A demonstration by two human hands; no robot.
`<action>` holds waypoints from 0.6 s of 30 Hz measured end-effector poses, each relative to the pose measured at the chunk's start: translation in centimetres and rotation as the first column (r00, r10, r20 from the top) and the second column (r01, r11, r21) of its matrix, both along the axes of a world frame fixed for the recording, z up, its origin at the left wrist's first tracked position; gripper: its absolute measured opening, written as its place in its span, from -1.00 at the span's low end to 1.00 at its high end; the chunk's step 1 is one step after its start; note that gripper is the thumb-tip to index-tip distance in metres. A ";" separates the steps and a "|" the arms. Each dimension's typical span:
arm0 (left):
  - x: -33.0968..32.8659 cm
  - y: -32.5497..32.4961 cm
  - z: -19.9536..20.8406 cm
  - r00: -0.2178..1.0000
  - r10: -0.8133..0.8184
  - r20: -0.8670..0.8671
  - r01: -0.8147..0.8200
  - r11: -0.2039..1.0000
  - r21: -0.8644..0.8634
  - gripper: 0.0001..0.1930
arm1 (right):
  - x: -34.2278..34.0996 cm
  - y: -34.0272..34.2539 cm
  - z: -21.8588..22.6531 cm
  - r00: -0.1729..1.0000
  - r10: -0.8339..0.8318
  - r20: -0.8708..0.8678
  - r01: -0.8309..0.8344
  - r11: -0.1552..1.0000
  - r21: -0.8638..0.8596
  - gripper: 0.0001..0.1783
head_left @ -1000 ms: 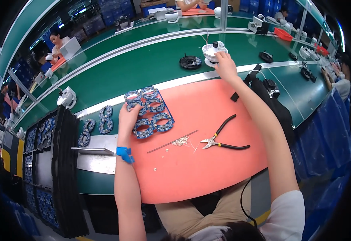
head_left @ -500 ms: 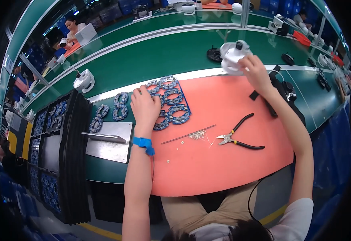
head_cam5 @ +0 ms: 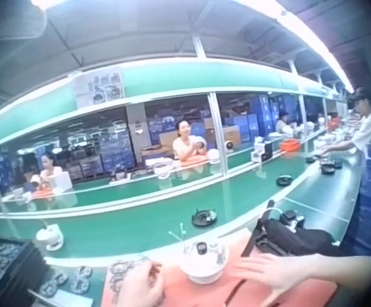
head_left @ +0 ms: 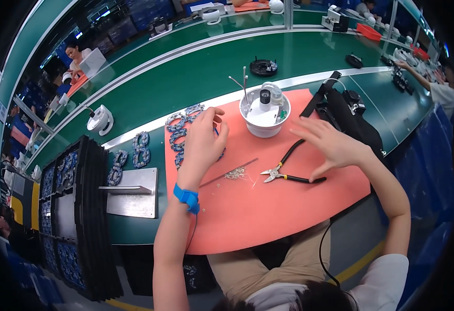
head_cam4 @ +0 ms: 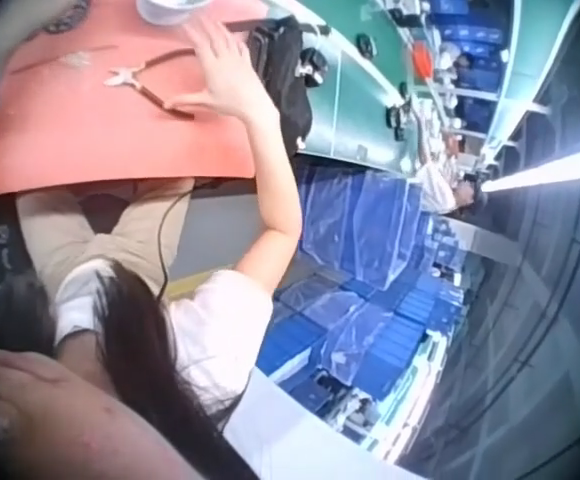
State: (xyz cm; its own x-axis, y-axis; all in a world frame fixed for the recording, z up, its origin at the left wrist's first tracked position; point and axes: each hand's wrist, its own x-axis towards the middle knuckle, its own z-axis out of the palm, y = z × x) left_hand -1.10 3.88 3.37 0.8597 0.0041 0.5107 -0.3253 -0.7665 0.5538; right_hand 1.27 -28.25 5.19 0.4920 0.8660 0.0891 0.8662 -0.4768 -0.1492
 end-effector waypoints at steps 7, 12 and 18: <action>3.4 -2.3 0.1 0.995 0.066 -0.078 -0.063 0.997 0.046 -0.71 | -1.0 -0.1 -2.7 1.000 -0.016 -0.008 0.015 0.997 -0.074 -0.09; 4.7 -1.4 -2.9 0.999 0.001 -0.051 -0.010 0.986 -0.165 -0.64 | -1.4 -0.4 -4.0 0.999 -0.017 -0.050 0.023 0.993 0.118 -0.33; 4.6 -2.0 -3.3 0.995 -0.104 -0.002 0.100 0.955 -0.278 -0.62 | -0.7 0.5 -0.9 0.963 -0.196 0.185 0.051 0.807 0.589 -0.36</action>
State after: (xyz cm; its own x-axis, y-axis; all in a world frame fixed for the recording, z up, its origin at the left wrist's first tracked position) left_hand 3.50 1.88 0.06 0.8712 0.0554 0.4878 -0.3829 -0.5451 0.7458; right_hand 0.57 -27.74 4.34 0.4942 0.5527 0.6710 0.8495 -0.4710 -0.2376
